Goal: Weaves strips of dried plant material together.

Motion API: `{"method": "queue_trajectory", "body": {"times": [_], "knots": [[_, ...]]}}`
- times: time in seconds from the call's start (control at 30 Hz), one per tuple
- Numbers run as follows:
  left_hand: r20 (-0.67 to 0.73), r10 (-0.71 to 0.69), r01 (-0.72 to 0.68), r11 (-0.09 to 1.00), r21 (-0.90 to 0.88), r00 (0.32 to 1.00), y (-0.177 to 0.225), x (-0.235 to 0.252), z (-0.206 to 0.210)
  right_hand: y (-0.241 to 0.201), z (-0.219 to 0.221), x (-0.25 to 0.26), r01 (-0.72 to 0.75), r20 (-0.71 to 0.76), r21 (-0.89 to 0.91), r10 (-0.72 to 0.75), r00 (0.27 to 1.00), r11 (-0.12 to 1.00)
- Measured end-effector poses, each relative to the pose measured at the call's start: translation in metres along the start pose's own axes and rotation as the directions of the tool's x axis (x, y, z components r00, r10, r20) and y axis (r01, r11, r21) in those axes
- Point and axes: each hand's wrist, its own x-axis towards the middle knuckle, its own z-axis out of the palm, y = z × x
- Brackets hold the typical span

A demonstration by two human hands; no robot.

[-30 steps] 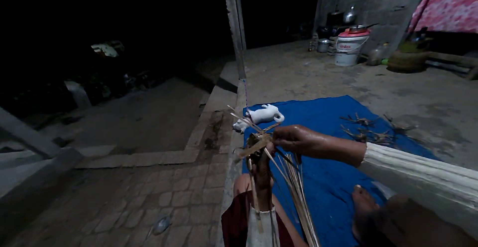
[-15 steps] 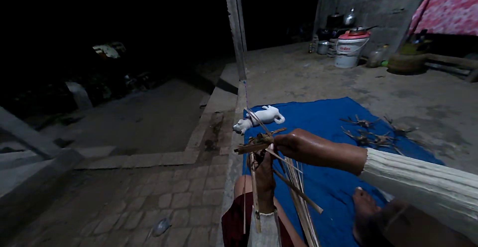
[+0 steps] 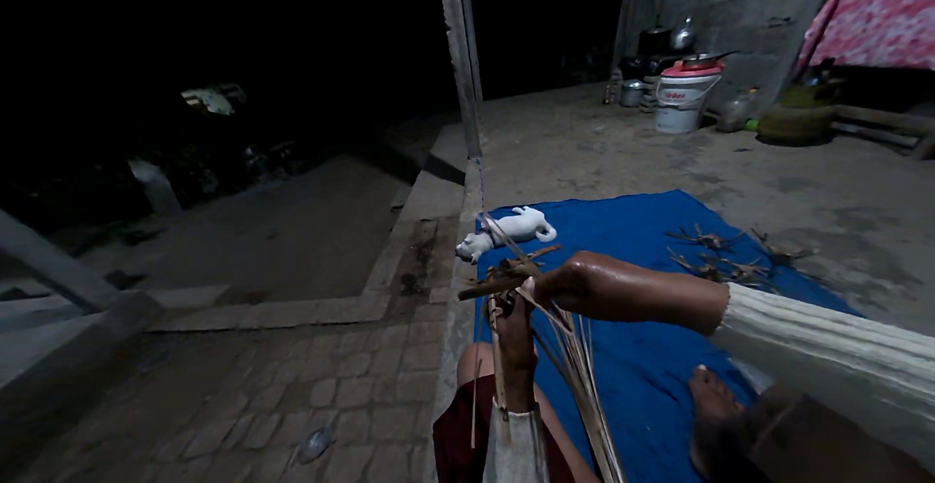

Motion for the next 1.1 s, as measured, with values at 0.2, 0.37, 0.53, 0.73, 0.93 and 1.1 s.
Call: {"method": "queue_trajectory", "body": {"times": [0.2, 0.37, 0.53, 0.73, 0.93, 1.1], "knots": [[-0.010, -0.167, 0.158, 0.949, -0.273, 0.986, 0.026, -0.003, 0.014, 0.007, -0.009, -0.006, -0.107, 0.030, 0.339, 0.103, 0.994, 0.935], [0.212, 0.001, 0.091, 0.900, -0.427, 0.977, -0.021, 0.016, -0.018, 0.019, -0.006, -0.001, -0.031, -0.338, 0.196, 0.097, 0.936, 0.980], [0.242, -0.017, 0.108, 0.924, -0.367, 0.970, -0.015, 0.016, -0.015, 0.020, -0.003, 0.004, -0.208, -0.115, 0.262, 0.245, 0.963, 0.942], [0.080, -0.022, 0.040, 0.971, -0.234, 0.997, -0.009, 0.014, -0.006, 0.019, 0.003, 0.006, -0.207, -0.031, 0.492, 0.254, 0.967, 0.846], [0.091, 0.067, -0.046, 0.975, -0.217, 0.994, -0.025, 0.016, -0.014, 0.020, 0.000, 0.007, -0.231, -0.020, 0.469, 0.272, 0.962, 0.852], [0.168, 0.097, -0.036, 0.943, -0.332, 0.981, -0.024, 0.014, -0.017, 0.017, -0.007, 0.002, -0.339, 0.084, 0.342, 0.330, 0.940, 0.876]]}}
